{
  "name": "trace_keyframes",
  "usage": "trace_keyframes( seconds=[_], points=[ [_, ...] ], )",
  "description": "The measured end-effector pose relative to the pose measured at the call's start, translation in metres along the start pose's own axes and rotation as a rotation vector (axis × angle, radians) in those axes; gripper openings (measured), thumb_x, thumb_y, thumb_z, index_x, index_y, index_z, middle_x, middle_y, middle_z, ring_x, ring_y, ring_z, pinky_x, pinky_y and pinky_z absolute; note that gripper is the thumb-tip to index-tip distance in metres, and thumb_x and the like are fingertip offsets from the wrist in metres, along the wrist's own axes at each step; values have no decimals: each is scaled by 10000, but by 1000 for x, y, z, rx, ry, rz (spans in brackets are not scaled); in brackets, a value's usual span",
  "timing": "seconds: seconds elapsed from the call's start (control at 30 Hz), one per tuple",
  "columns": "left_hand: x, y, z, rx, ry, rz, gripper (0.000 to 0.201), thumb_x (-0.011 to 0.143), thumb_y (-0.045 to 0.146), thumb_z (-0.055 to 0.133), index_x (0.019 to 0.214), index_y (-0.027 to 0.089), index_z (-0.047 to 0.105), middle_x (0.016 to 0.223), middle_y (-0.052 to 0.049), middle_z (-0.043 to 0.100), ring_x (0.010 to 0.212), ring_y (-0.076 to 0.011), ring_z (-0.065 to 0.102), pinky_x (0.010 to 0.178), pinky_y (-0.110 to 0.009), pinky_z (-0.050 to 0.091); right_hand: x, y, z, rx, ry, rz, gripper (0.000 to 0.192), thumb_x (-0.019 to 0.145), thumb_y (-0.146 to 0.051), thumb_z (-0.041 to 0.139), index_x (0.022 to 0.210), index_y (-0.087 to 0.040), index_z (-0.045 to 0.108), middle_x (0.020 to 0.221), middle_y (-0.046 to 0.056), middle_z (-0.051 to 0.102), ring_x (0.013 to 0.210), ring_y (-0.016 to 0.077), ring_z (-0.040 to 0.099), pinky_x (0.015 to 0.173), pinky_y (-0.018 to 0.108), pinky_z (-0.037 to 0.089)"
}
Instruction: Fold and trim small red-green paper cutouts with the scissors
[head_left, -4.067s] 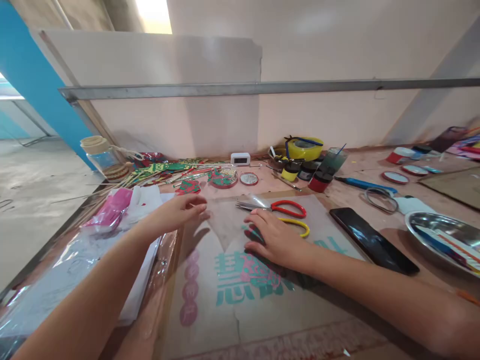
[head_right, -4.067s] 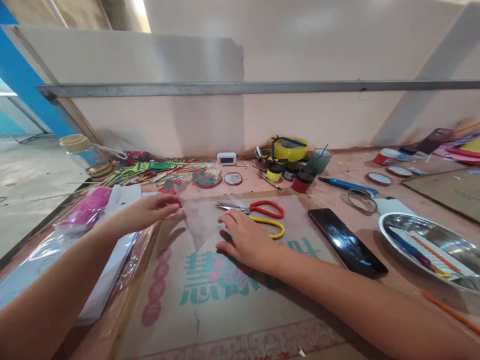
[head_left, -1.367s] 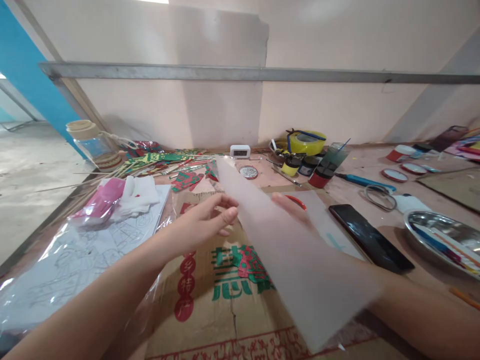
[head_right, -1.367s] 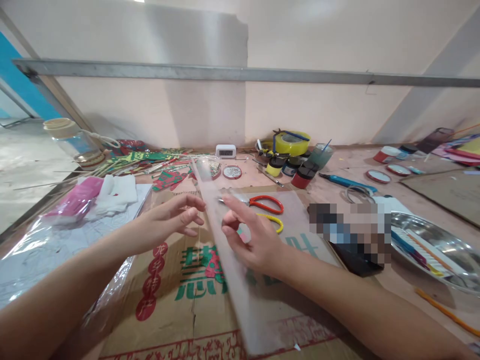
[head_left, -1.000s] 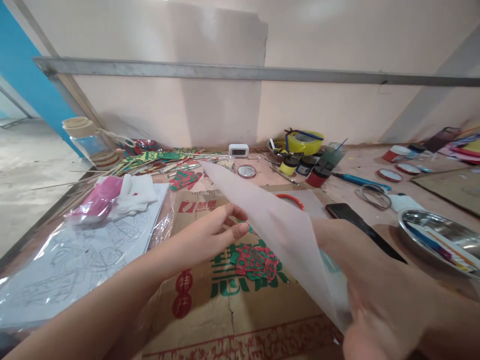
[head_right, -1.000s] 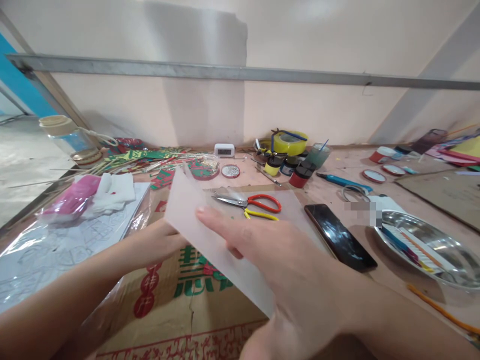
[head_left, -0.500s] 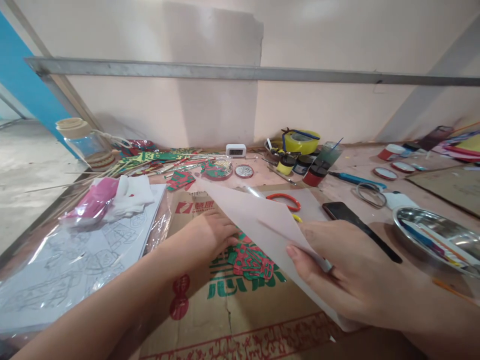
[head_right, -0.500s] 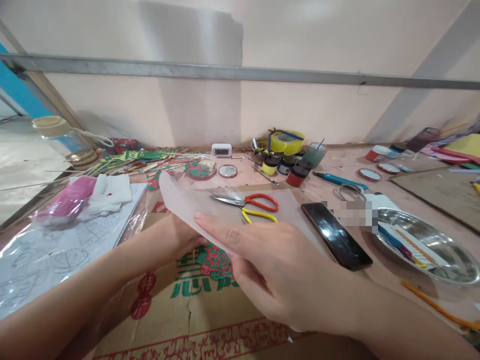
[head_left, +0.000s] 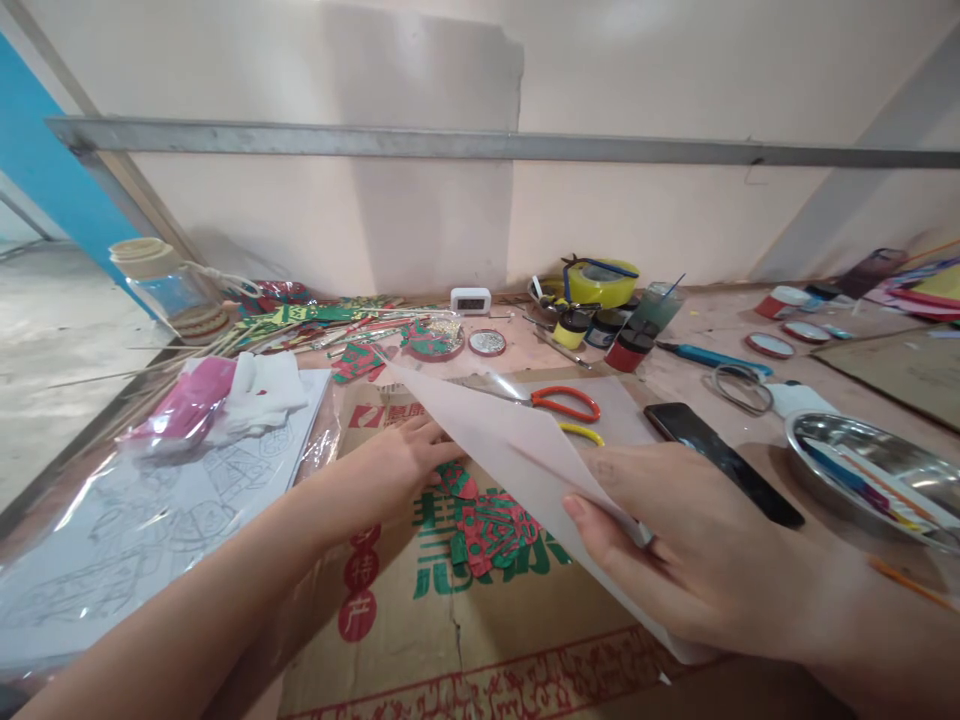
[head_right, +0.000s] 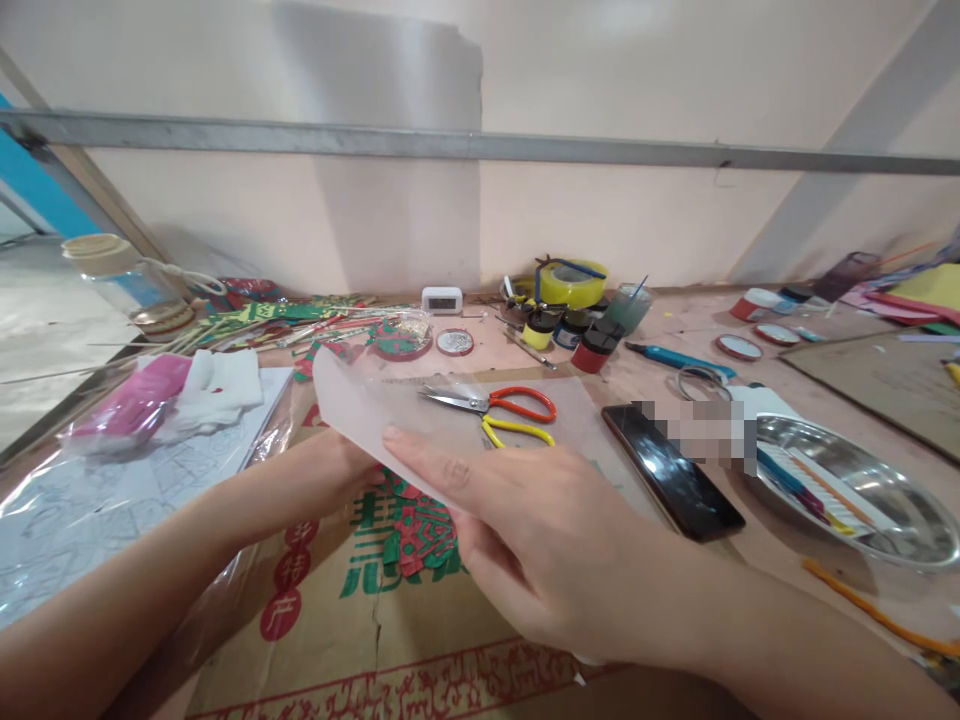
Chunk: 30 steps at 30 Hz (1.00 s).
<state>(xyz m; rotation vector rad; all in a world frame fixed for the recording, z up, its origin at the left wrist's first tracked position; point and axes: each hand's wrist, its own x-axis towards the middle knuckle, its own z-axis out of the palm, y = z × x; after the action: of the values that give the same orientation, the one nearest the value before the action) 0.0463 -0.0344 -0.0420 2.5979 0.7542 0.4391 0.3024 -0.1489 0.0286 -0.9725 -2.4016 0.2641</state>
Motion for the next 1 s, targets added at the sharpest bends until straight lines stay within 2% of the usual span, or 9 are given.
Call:
trace_keyframes(
  seconds=[0.1, 0.17, 0.4, 0.5, 0.57, 0.7, 0.83, 1.0],
  points=[
    [-2, 1, 1, 2, -53, 59, 530, 807, 69, 547, 1275, 307, 621, 1401, -52, 594, 1381, -258, 463, 1129, -481, 409, 1, -1, 0, -16, -10, 10, 248, 911, -97, 493, 776, -264, 370, 685, -28, 523, 634, 167, 535, 645, 298, 461],
    [-4, -1, 2, 23, -63, 49, 530, 807, 70, 548, 1284, 292, 614, 1380, -67, 603, 1361, -265, 480, 1127, -482, 408, 1, -1, 0, -30, -7, 8, 239, 912, -101, 495, 775, -263, 384, 664, -30, 507, 601, 166, 509, 622, 301, 441],
    [-7, -6, 2, 99, -91, 23, 378, 840, 100, 547, 1167, 254, 660, 1288, -91, 635, 1245, -287, 554, 1084, -448, 436, 2, -2, -1, -32, -7, 5, 181, 916, -117, 482, 812, -263, 457, 624, -32, 469, 542, 175, 446, 569, 313, 379],
    [-7, -7, 3, 120, -91, 44, 390, 847, 96, 537, 1189, 245, 651, 1328, -101, 614, 1272, -293, 529, 1099, -459, 420, 1, -3, -2, -52, -23, 13, 146, 921, -119, 482, 951, -251, 535, 630, -37, 467, 509, 169, 385, 566, 307, 372],
    [-7, -5, 3, 115, -99, 79, 438, 842, 85, 532, 1229, 263, 635, 1379, -85, 587, 1327, -289, 485, 1131, -470, 388, 1, -4, -2, -69, -28, 11, 231, 926, -118, 475, 1108, -239, 552, 627, -44, 460, 495, 167, 353, 569, 302, 371],
    [-4, 4, 2, 84, -130, 127, 527, 851, 64, 498, 1296, 328, 600, 1474, -16, 521, 1428, -264, 377, 1191, -482, 310, 0, -3, -3, -81, -37, 23, 419, 939, -128, 452, 1345, -230, 476, 632, -50, 462, 507, 168, 361, 563, 292, 354],
    [-5, 13, 0, 59, -129, 100, 548, 867, 47, 463, 1305, 351, 586, 1486, 19, 510, 1433, -245, 377, 1188, -461, 317, 1, -3, -2, -93, -45, 25, 455, 938, -143, 460, 1385, -227, 455, 641, -50, 465, 516, 166, 370, 548, 291, 327],
    [-8, 13, -1, 30, -107, 79, 472, 865, 38, 480, 1205, 325, 634, 1453, 12, 548, 1399, -244, 426, 1176, -434, 335, 1, -3, -2, -95, -41, 25, 447, 944, -139, 450, 1382, -224, 463, 626, -51, 445, 505, 166, 363, 523, 296, 295]
  ],
)
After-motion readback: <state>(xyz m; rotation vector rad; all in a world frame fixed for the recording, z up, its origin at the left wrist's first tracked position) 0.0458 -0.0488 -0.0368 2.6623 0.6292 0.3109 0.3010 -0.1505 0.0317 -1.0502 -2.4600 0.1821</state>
